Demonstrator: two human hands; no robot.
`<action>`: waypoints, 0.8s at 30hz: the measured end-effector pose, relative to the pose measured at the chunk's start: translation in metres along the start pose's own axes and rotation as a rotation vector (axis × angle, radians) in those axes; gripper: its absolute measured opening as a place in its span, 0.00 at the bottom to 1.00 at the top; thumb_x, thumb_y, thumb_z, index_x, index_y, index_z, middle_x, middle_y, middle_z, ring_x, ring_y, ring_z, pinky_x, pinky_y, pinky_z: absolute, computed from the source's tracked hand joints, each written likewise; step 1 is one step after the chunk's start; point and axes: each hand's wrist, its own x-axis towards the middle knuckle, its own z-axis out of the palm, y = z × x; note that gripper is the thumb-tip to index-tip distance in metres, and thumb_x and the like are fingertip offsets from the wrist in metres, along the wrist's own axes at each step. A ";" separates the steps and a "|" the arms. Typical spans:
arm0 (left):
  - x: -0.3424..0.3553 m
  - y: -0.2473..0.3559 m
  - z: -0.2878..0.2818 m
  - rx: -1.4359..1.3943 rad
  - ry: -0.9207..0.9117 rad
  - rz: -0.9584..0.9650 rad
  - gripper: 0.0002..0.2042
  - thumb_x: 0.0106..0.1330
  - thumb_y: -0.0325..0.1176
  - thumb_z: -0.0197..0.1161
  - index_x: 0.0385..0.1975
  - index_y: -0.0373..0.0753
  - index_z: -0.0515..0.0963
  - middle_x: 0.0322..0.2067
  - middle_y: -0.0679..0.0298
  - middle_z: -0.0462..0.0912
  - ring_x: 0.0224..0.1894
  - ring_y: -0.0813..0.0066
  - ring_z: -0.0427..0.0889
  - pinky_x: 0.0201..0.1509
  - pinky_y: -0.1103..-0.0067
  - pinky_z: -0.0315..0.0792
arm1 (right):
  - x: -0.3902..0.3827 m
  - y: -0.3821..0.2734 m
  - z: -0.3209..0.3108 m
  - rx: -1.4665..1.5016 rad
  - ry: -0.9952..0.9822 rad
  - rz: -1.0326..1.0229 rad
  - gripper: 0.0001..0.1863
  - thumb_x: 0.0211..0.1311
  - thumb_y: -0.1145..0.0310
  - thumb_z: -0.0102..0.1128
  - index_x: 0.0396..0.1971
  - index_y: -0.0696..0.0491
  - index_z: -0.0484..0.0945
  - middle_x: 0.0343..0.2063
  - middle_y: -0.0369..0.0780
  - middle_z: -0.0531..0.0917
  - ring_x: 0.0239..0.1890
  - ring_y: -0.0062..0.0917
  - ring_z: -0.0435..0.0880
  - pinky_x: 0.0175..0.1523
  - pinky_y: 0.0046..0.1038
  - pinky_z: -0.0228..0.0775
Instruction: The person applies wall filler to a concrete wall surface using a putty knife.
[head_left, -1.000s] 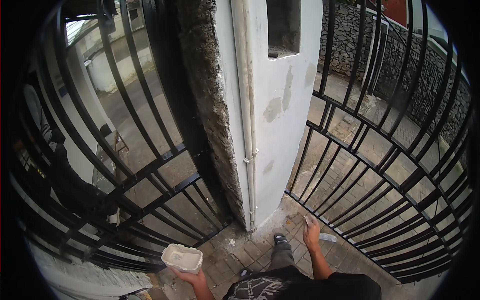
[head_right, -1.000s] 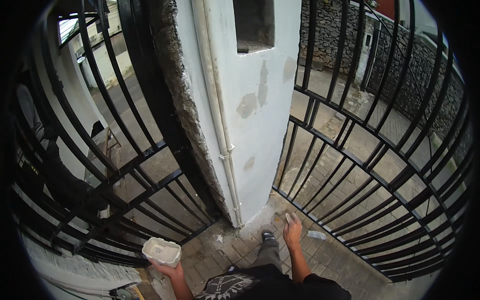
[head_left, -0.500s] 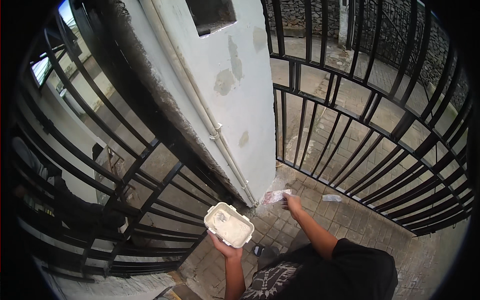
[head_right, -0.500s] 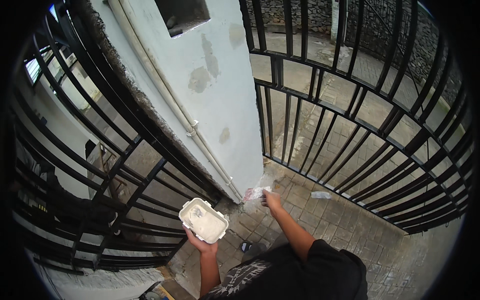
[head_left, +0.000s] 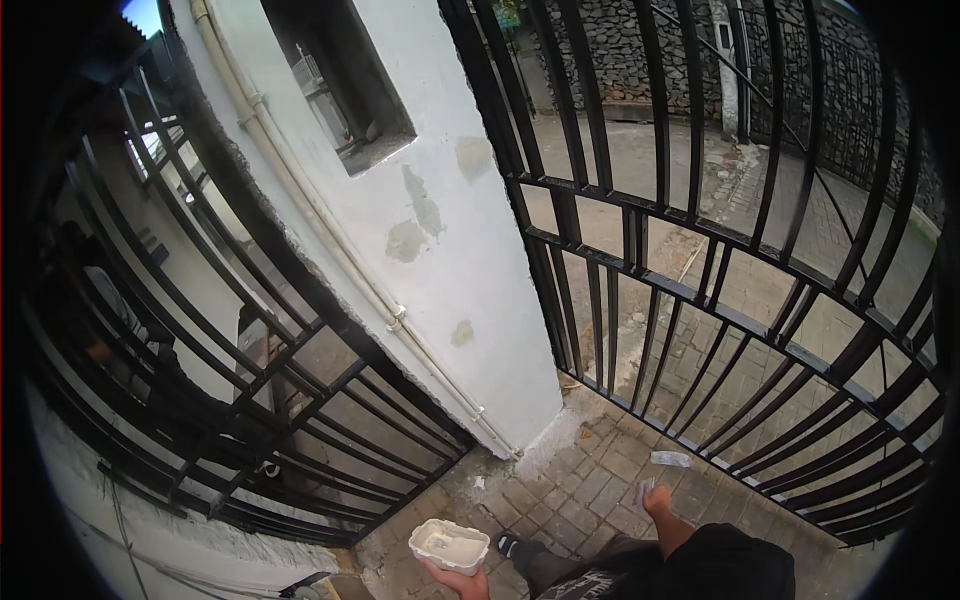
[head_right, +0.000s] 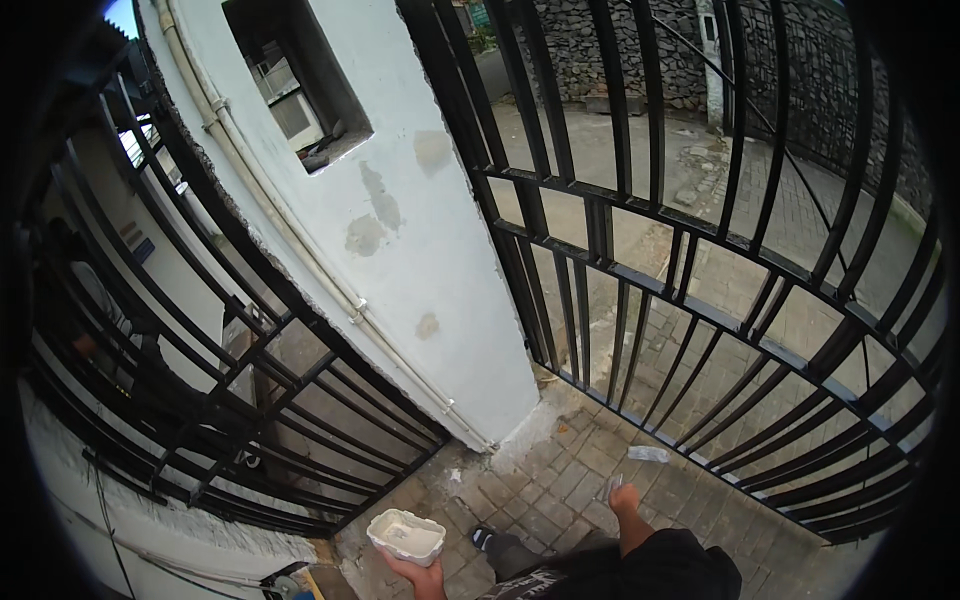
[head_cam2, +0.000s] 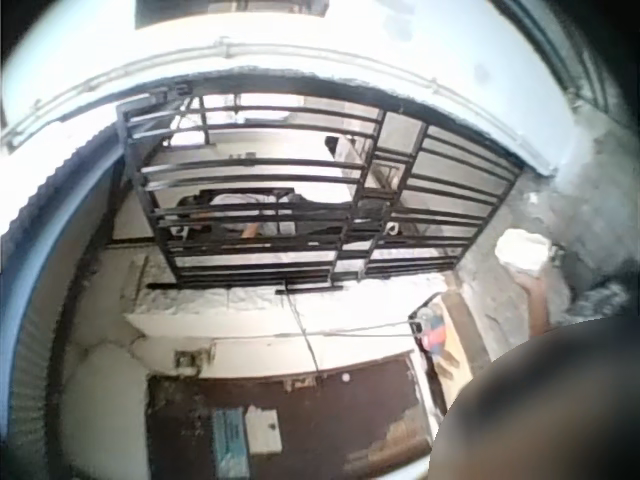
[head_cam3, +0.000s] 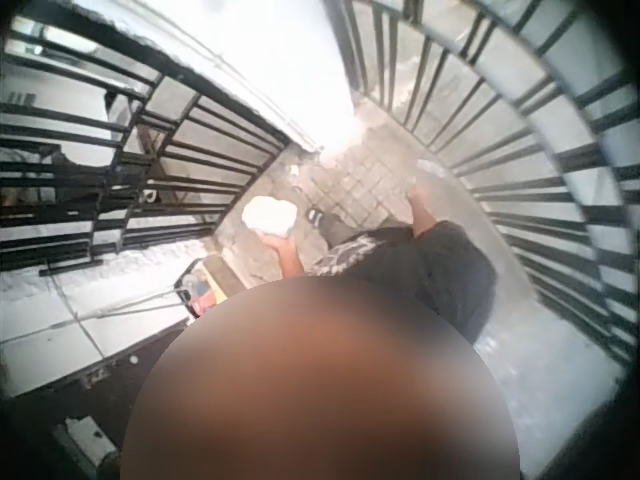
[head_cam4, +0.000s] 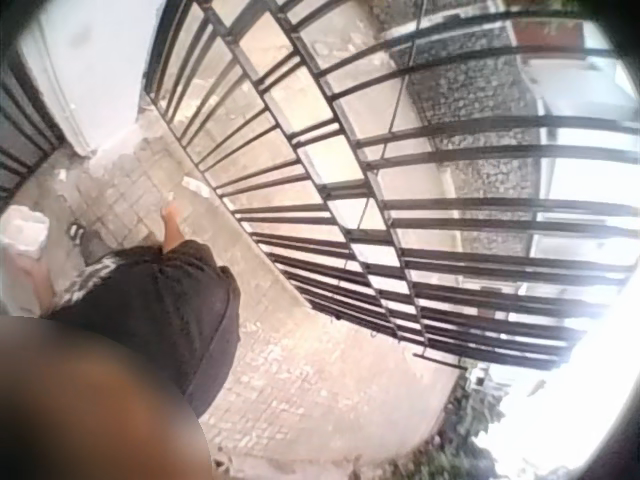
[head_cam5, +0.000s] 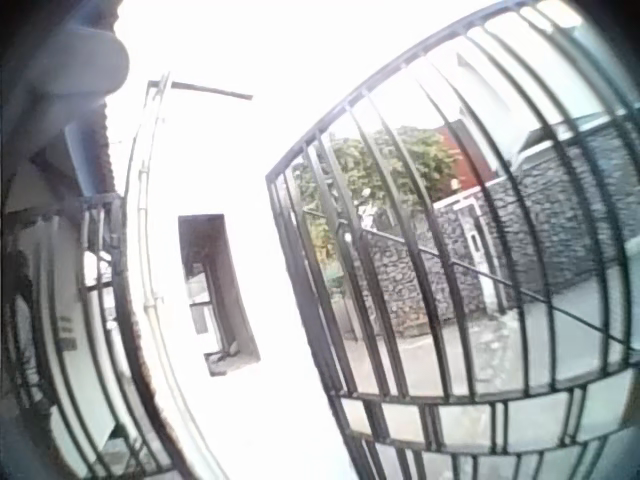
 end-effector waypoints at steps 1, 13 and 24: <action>-0.007 -0.009 0.005 0.021 -0.024 -0.016 0.33 0.66 0.66 0.42 0.65 0.55 0.64 0.61 0.67 0.70 0.59 0.57 0.74 0.55 0.55 0.73 | 0.000 0.013 -0.024 0.018 0.082 0.083 0.25 0.60 0.51 0.57 0.32 0.64 0.82 0.34 0.58 0.83 0.40 0.50 0.83 0.46 0.44 0.76; -0.053 -0.110 0.120 0.085 -0.296 -0.267 0.31 0.71 0.61 0.39 0.63 0.46 0.65 0.59 0.61 0.72 0.60 0.57 0.72 0.64 0.58 0.66 | -0.026 0.156 -0.076 0.767 0.197 0.745 0.17 0.62 0.61 0.57 0.37 0.63 0.79 0.29 0.49 0.84 0.32 0.37 0.85 0.32 0.43 0.76; -0.062 -0.109 0.118 -0.025 -0.158 -0.136 0.30 0.72 0.59 0.40 0.65 0.44 0.63 0.61 0.61 0.70 0.61 0.59 0.71 0.65 0.63 0.65 | 0.047 0.062 -0.056 1.442 -0.308 0.794 0.08 0.65 0.62 0.50 0.31 0.49 0.75 0.21 0.34 0.73 0.24 0.27 0.72 0.38 0.37 0.68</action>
